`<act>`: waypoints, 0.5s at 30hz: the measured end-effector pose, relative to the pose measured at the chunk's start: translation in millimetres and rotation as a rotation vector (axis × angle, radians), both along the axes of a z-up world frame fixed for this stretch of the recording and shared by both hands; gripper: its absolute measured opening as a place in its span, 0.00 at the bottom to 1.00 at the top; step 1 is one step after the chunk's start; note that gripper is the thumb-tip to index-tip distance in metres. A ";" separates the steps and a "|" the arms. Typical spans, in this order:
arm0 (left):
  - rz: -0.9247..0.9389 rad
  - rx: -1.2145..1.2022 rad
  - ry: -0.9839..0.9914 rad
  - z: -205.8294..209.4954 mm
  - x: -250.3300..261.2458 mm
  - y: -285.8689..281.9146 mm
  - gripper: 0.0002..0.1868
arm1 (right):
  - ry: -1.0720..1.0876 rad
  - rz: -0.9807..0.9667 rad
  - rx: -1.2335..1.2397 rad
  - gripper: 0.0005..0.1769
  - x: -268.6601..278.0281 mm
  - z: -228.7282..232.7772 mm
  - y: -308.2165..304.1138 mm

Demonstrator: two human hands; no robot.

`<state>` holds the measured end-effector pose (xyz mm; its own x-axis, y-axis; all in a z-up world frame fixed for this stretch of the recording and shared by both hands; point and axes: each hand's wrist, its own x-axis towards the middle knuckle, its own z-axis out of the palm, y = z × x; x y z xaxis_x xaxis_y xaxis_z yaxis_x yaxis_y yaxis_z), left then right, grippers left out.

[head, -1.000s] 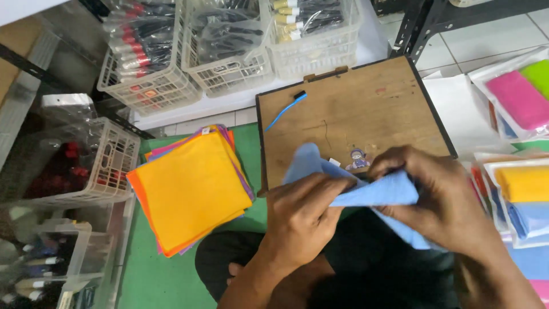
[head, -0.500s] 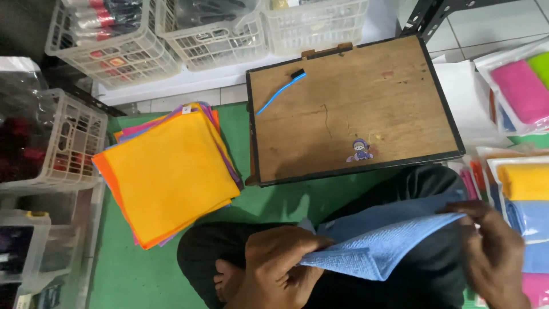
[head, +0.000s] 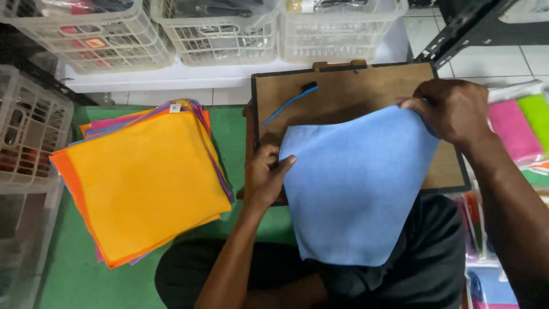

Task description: Folding microfiber cloths and packaging them into plastic bags

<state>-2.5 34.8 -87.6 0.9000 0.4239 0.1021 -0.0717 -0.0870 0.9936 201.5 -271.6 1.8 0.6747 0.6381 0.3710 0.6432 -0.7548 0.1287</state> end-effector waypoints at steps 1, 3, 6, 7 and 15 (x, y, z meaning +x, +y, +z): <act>0.072 0.125 0.099 -7.3 7.1 2.5 0.12 | -0.074 0.032 -0.006 0.18 17.3 -12.4 14.4; 0.149 0.243 0.205 -12.3 17.0 6.8 0.14 | -0.143 0.071 -0.016 0.16 49.3 -34.3 43.1; 0.120 0.232 0.203 -3.7 20.3 7.1 0.19 | -0.051 0.044 -0.112 0.25 79.4 -57.9 80.1; 0.114 0.279 0.245 1.9 21.5 6.5 0.25 | -0.171 0.103 -0.097 0.21 84.2 -59.6 91.7; 0.158 0.463 0.356 -1.7 20.5 5.7 0.46 | -0.463 0.241 -0.026 0.19 116.6 -79.8 121.7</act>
